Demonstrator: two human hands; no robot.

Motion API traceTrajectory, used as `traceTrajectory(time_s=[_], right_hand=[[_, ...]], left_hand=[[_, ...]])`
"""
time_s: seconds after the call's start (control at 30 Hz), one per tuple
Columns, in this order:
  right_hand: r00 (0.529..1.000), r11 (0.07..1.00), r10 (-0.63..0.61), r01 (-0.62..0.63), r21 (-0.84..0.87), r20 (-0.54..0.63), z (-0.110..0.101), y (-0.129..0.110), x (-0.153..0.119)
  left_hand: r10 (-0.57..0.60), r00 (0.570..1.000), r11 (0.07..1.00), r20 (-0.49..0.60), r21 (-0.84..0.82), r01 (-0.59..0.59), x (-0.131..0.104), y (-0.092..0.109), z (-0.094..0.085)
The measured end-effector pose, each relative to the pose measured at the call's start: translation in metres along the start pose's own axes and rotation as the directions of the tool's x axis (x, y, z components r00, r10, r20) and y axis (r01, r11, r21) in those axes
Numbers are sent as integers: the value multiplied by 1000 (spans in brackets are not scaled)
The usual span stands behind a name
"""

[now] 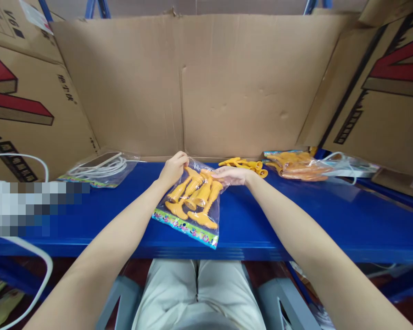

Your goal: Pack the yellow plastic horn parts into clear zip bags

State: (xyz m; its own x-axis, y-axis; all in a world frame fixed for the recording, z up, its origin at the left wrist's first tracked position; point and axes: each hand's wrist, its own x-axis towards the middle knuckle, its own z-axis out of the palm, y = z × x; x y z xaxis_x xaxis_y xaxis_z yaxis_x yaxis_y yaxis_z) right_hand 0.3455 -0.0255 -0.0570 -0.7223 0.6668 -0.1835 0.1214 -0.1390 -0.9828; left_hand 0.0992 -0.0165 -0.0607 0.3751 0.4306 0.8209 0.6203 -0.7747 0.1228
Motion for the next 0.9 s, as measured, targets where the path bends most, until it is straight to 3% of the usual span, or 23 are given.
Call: traceTrajectory(time_s=[0.17,0.33,0.43,0.53,0.63,0.7,0.77,0.83,0.9], right_hand=[[1000,991,7,-10,131,19,6,4,9],[1000,988,12,-8,153,-26,14,6,18],[996,989,-29,41,144,-85,18,2,17],[982,982,-93,118,147,-165,14,-4,10],[931,963,-162,222,155,-327,2,-13,-1],[845,926,-210,334,177,-492,-10,-19,-9],[713,853,-263,487,188,-650,-25,-26,-17],[490,748,-303,654,115,-818,-42,-31,-24],[173,652,-277,757,-53,-945,-63,-34,-34]], left_hand=[[-11,1000,1000,-12,12,11,0,-1,0],[-16,1000,1000,11,22,16,-1,-3,-1],[-40,999,999,31,36,39,0,-3,-2],[-96,995,994,-18,45,97,0,-3,-4],[-184,979,982,-85,35,187,-2,-9,-9],[-238,966,969,-104,37,243,-5,-17,-11],[-280,954,956,-104,56,286,-9,-25,-12],[-314,944,943,-98,80,322,-12,-32,-13],[-344,934,930,-99,100,353,-13,-36,-12]])
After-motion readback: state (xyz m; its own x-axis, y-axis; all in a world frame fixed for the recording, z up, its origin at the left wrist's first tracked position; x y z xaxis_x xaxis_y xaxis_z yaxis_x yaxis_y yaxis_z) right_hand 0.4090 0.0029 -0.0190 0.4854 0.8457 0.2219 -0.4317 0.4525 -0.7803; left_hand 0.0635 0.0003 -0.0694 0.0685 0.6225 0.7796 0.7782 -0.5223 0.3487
